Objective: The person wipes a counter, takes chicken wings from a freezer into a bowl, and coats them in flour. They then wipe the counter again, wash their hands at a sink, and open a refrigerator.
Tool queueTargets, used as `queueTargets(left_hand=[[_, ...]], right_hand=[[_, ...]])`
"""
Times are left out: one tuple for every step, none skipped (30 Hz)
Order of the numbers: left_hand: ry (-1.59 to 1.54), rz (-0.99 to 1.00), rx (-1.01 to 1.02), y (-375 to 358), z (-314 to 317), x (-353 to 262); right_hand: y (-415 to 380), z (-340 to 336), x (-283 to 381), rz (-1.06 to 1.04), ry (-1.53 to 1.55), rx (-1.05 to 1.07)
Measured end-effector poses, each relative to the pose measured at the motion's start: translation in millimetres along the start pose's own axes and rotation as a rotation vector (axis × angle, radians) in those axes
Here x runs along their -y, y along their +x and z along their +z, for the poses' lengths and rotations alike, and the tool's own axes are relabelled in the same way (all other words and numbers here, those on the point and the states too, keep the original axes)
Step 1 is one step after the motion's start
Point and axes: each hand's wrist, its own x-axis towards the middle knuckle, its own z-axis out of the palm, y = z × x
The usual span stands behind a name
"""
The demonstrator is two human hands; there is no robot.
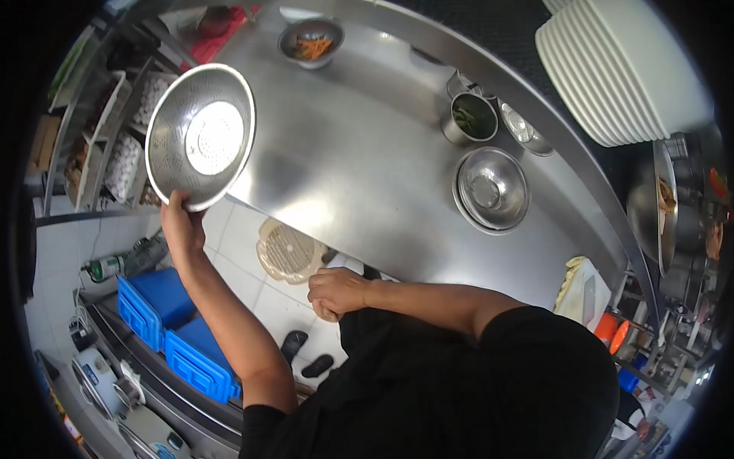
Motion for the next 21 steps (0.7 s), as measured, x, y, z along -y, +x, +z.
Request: queueTargets(left_hand=[[-0.003,0.015,0.017,2,0,-7],[0.006,0.005,0.038,0,-3,-10],[0.030,-0.021,0.072,-4,-6,-10],[0.002,-0.003,0.086,-6,-6,-8],[0.005,-0.009,0.106,-8,2,-8],[0.012,-0.016,0.119,-13,8,-11],[0.022,-0.027,0.132,-20,12,-12],[0.048,-0.019,0.173,-25,21,-11],[0.063,-0.046,0.214,-25,31,-7],[0.086,-0.076,0.258,-23,42,-2],[0.116,-0.106,0.305,-20,54,2],[0.110,-0.115,0.352,-26,77,2],[0.102,-0.126,0.399,-35,102,3],[0.090,-0.157,0.444,-34,126,12],[0.070,-0.192,0.494,-33,151,24],[0.078,-0.212,0.535,-35,176,33],[0.084,-0.232,0.578,-38,202,44],[0.057,-0.280,0.610,-34,226,59],[0.049,-0.301,0.612,-31,247,74],[0.039,-0.318,0.616,-29,269,88],[0.035,-0.337,0.620,-26,289,104]], right_hand=[[1,-19,2,-0.041,-0.012,-0.062],[8,-42,-7,0.035,-0.146,-0.144],[16,-75,-16,0.134,-0.267,-0.230],[23,-125,-18,0.254,-0.353,-0.317],[25,-165,-37,0.349,-0.502,-0.424],[25,-204,-60,0.479,-0.672,-0.464],[30,-234,-76,0.697,-0.711,-0.592],[29,-258,-102,0.820,-0.757,-0.637],[23,-268,-120,0.948,-0.798,-0.680],[18,-259,-120,0.952,-0.773,-0.716],[13,-246,-119,0.961,-0.744,-0.754],[7,-234,-116,0.967,-0.721,-0.795],[-12,-205,-112,0.763,-0.739,-0.778],[-36,-165,-102,0.565,-0.758,-0.757],[-57,-128,-82,0.437,-0.730,-0.740],[-81,-101,-64,0.396,-0.538,-0.605],[-98,-94,-13,0.446,-0.539,-0.318],[-126,-65,-8,0.386,-0.545,-0.311],[-153,-44,-10,0.322,-0.550,-0.309],[-171,-49,7,0.373,-0.477,-0.237],[-188,-56,25,0.424,-0.394,-0.170]])
